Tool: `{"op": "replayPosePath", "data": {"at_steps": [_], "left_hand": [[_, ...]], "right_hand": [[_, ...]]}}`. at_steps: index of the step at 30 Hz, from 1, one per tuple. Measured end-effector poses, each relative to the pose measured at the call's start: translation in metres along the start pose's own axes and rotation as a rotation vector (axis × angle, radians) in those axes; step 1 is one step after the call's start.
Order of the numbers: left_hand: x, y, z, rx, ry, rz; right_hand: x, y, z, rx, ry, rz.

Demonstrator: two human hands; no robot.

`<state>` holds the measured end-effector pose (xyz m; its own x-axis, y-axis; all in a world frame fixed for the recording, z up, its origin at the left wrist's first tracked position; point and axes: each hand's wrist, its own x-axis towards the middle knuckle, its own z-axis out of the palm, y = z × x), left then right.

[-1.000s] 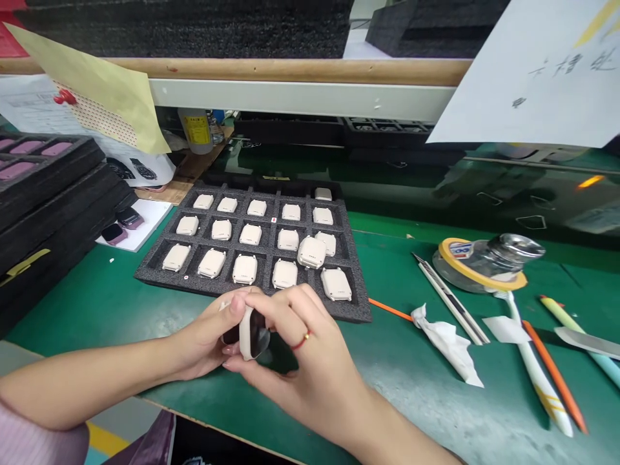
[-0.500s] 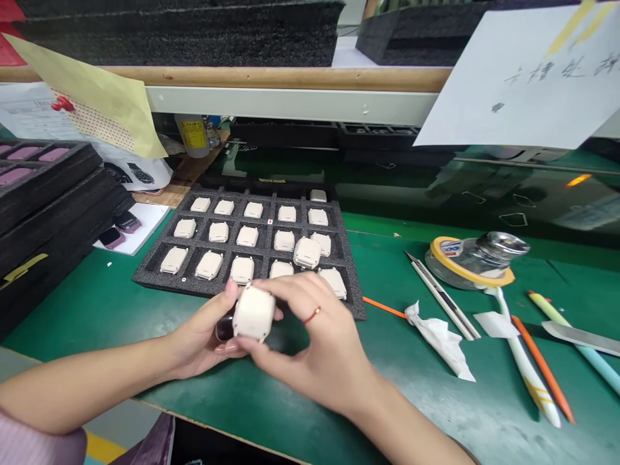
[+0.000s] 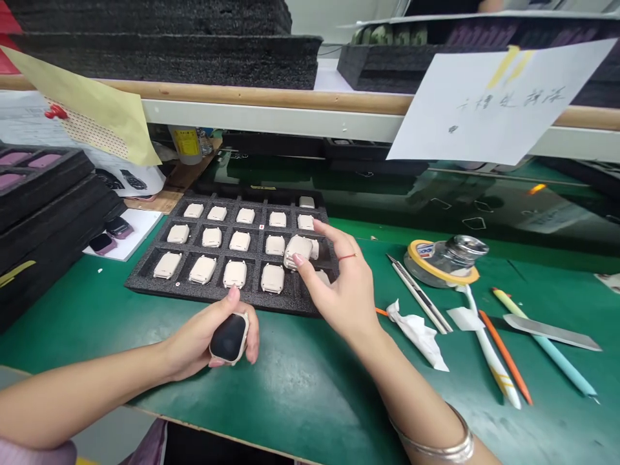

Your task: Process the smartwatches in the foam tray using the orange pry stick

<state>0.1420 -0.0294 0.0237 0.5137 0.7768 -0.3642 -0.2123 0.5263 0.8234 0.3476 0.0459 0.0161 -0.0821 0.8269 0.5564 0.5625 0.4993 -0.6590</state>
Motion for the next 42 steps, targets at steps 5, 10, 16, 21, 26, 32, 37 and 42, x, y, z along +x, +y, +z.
{"op": "replayPosePath", "data": {"at_steps": [5,10,16,21,26,32,37,42], "left_hand": [[0.001,0.002,-0.001,-0.211,0.009,0.029],[-0.001,0.003,0.002,-0.328,0.021,0.066],[0.002,0.002,0.002,-0.397,-0.028,0.084],[0.001,0.002,0.003,-0.380,-0.086,0.093],[0.000,0.002,0.002,-0.335,-0.115,0.093],[-0.001,0.001,0.000,-0.334,-0.125,0.091],[-0.001,0.001,-0.001,-0.355,-0.134,0.079],[0.000,0.001,0.001,-0.395,-0.159,0.082]], "right_hand": [[-0.018,-0.038,-0.009,0.187,-0.228,-0.341],[-0.028,-0.054,-0.004,0.175,-0.375,-0.416],[-0.031,-0.061,0.000,0.255,-0.291,-0.356],[-0.029,-0.061,-0.004,0.417,-0.137,-0.155],[-0.021,-0.053,-0.010,0.666,0.095,0.170],[-0.017,-0.051,-0.015,0.651,0.120,0.139],[-0.020,-0.052,-0.019,0.527,0.129,0.040],[-0.025,-0.050,-0.027,0.241,-0.006,-0.389]]}}
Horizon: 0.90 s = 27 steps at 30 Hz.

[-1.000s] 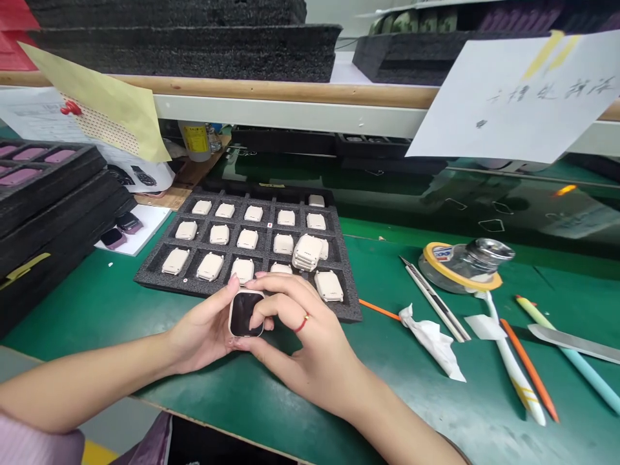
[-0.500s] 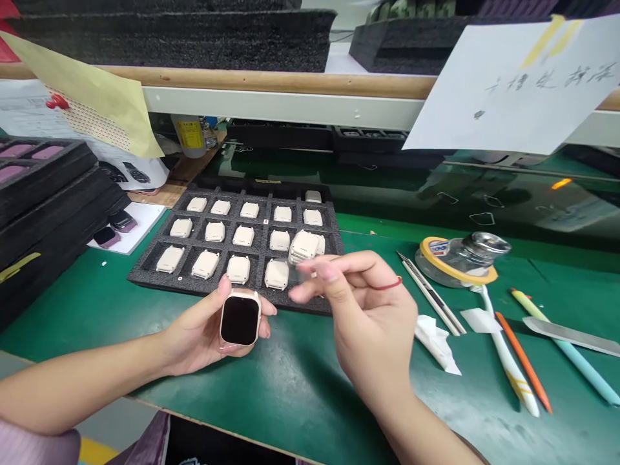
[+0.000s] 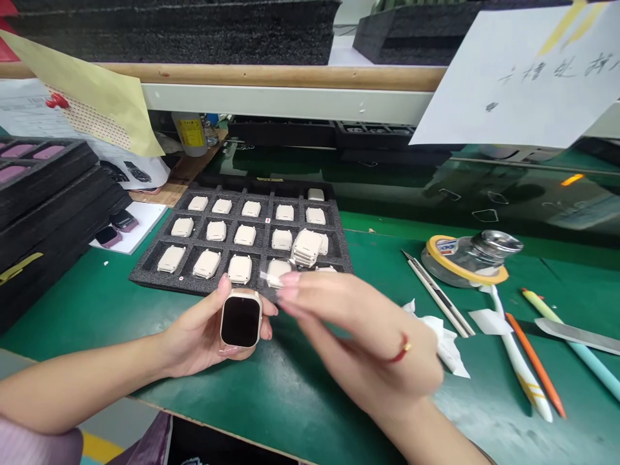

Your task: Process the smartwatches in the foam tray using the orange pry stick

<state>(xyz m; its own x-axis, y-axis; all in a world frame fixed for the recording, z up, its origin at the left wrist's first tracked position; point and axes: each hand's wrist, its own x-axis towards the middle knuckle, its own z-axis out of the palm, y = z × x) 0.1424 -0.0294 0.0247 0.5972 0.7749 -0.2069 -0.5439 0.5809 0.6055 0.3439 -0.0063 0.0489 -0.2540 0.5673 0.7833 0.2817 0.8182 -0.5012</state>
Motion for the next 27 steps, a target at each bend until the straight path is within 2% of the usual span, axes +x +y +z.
{"op": "replayPosePath", "data": {"at_steps": [2,5,10,12,14,16,20,23,27], "left_hand": [[0.000,0.000,0.002,-0.017,-0.004,0.004],[0.000,0.002,0.005,-0.027,0.026,0.002],[-0.002,0.003,0.006,0.030,0.062,-0.019],[-0.001,0.001,0.004,0.049,0.077,0.000],[0.000,-0.002,0.003,0.077,0.079,0.037],[0.000,-0.004,0.001,0.127,0.065,0.073],[0.001,-0.004,0.002,0.222,0.090,0.085],[0.001,-0.001,0.002,0.150,0.110,0.030],[0.000,0.003,0.002,0.089,0.113,-0.024]], "right_hand": [[-0.003,-0.004,-0.003,-0.028,-0.164,-0.115],[-0.008,-0.010,-0.004,-0.048,-0.288,-0.136],[-0.011,-0.011,0.007,-0.107,-0.297,-0.319],[-0.009,-0.012,0.012,-0.156,-0.273,-0.341],[-0.008,-0.013,0.018,-0.181,-0.267,-0.281],[-0.009,-0.015,0.023,-0.158,-0.296,-0.146],[-0.011,-0.014,0.027,-0.001,-0.352,0.066],[-0.009,-0.011,0.026,0.045,-0.323,0.096],[-0.006,-0.007,0.023,0.024,-0.310,0.047]]}}
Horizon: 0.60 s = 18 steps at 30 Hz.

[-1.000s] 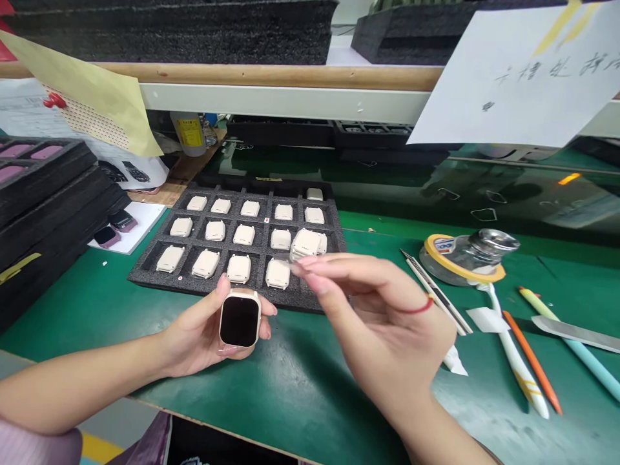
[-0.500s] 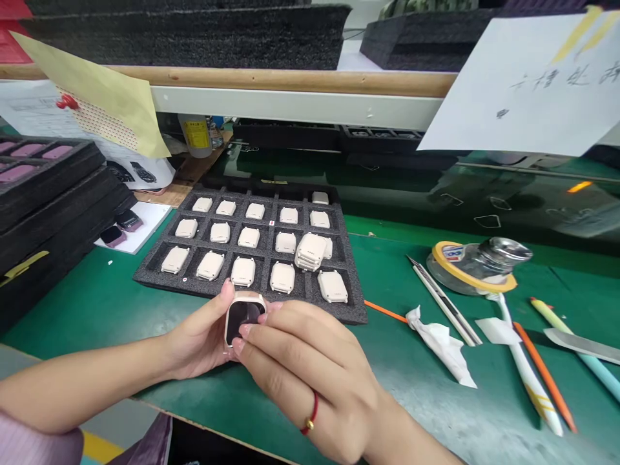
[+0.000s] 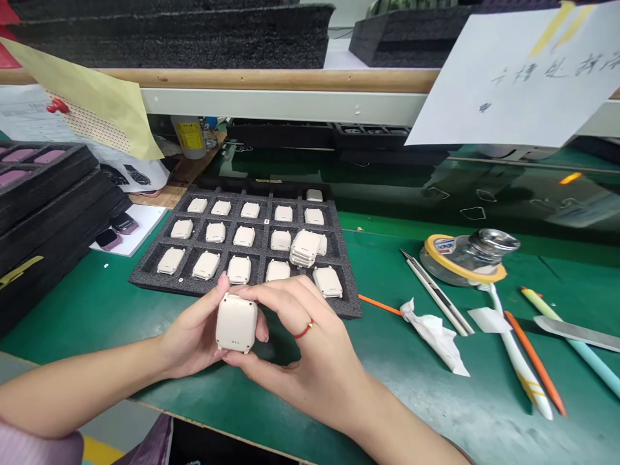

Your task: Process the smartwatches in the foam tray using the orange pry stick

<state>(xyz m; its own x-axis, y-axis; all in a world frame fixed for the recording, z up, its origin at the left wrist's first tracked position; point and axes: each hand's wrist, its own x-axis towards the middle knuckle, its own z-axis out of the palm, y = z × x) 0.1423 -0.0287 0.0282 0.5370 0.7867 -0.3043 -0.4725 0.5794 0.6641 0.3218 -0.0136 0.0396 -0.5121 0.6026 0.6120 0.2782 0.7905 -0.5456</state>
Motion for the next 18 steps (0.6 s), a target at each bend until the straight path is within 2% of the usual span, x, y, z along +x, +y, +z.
{"op": "replayPosePath", "data": {"at_steps": [4,8,10,14,16,18], "left_hand": [[0.000,0.001,0.002,0.001,0.020,0.029],[0.001,0.000,0.002,0.036,0.021,0.015],[0.002,-0.001,0.001,0.043,0.032,-0.008],[0.003,-0.003,-0.003,0.102,0.090,-0.095],[0.003,-0.002,-0.003,0.160,0.118,-0.114],[0.003,-0.002,-0.003,0.238,0.142,-0.109]], "right_hand": [[0.001,0.001,0.000,-0.007,-0.032,-0.008],[0.000,0.002,0.001,-0.047,-0.081,-0.035],[0.000,0.005,0.000,-0.088,-0.066,-0.065],[0.006,0.025,-0.007,-0.273,0.091,-0.047],[0.010,0.041,-0.012,-0.374,0.208,0.045],[0.014,0.057,-0.018,-0.410,0.259,0.198]]}}
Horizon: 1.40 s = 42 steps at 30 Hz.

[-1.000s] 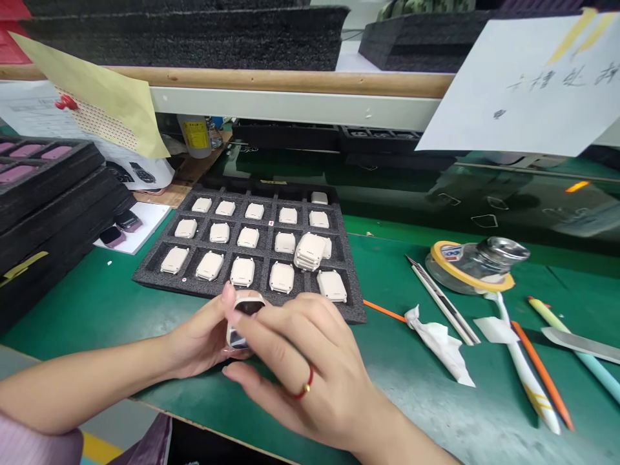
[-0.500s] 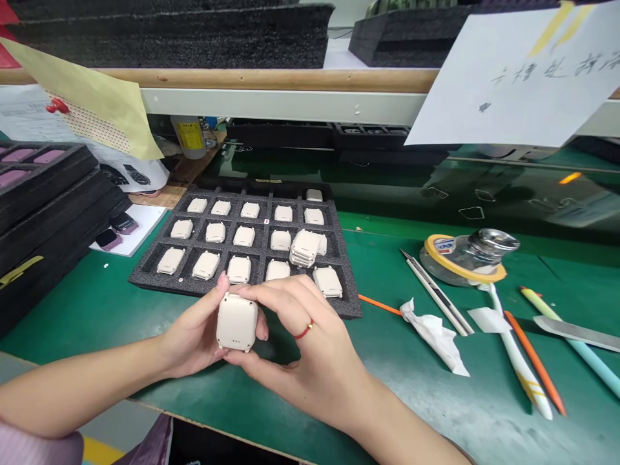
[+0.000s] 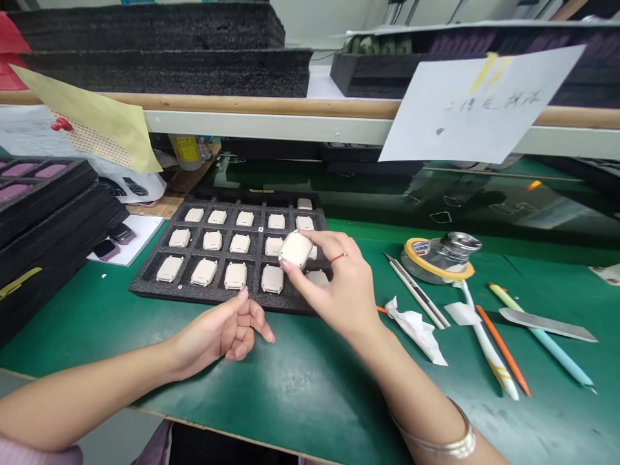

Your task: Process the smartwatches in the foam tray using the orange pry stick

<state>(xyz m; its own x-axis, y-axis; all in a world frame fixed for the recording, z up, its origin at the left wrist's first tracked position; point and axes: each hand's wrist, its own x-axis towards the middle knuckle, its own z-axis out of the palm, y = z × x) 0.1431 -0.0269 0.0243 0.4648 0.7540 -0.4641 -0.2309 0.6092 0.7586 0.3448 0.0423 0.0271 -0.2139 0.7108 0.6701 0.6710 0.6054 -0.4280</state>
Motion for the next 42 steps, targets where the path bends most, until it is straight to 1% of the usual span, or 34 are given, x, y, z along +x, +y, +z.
{"op": "replayPosePath", "data": {"at_steps": [1,3,5,7,11,13,15,18,21,23,25,27,31,33,36,39,42], "left_hand": [[0.000,0.000,0.000,0.039,0.012,0.005],[0.000,0.000,0.001,0.100,0.021,0.015],[0.001,-0.001,0.002,0.129,0.017,0.022],[0.001,-0.002,0.002,0.144,0.011,0.027],[0.001,-0.003,0.003,0.172,-0.005,0.027],[0.001,-0.004,0.002,0.178,-0.002,0.040],[0.003,-0.007,0.000,0.183,0.000,0.050],[0.004,-0.010,-0.001,0.199,-0.002,0.051],[0.003,-0.011,0.001,0.215,-0.011,0.043],[0.002,-0.010,0.003,0.232,-0.022,0.029],[0.002,-0.010,0.004,0.246,-0.031,0.017],[0.003,-0.010,0.003,0.250,-0.040,0.015],[0.008,-0.013,-0.001,0.245,-0.057,0.017],[0.010,-0.015,-0.002,0.248,-0.057,0.003],[0.015,-0.019,-0.003,0.269,-0.063,-0.021],[0.018,-0.023,-0.004,0.296,-0.078,-0.036],[0.021,-0.026,-0.005,0.293,-0.084,-0.025]], "right_hand": [[0.003,0.007,0.001,0.002,-0.041,0.085],[0.011,0.017,0.002,0.044,-0.171,0.217],[0.021,0.021,-0.002,0.098,-0.291,0.274],[0.036,0.018,-0.008,0.043,-0.426,0.249],[0.074,0.003,-0.016,-0.210,-0.788,0.116],[0.088,-0.005,-0.014,-0.266,-0.891,0.076],[0.095,-0.011,-0.008,-0.328,-0.952,0.051],[0.097,-0.018,-0.001,-0.395,-0.990,0.021],[0.101,-0.020,0.000,-0.411,-1.010,-0.009],[0.110,-0.016,0.000,-0.403,-1.021,-0.020],[0.124,-0.008,0.005,-0.406,-1.004,-0.013],[0.141,0.003,0.018,-0.422,-0.951,0.011],[0.166,0.026,0.057,-0.421,-0.830,0.064],[0.174,0.037,0.074,-0.393,-0.814,0.084],[0.186,0.049,0.088,-0.343,-0.833,0.119],[0.198,0.051,0.097,-0.310,-0.832,0.145],[0.206,0.043,0.111,-0.290,-0.819,0.151]]}}
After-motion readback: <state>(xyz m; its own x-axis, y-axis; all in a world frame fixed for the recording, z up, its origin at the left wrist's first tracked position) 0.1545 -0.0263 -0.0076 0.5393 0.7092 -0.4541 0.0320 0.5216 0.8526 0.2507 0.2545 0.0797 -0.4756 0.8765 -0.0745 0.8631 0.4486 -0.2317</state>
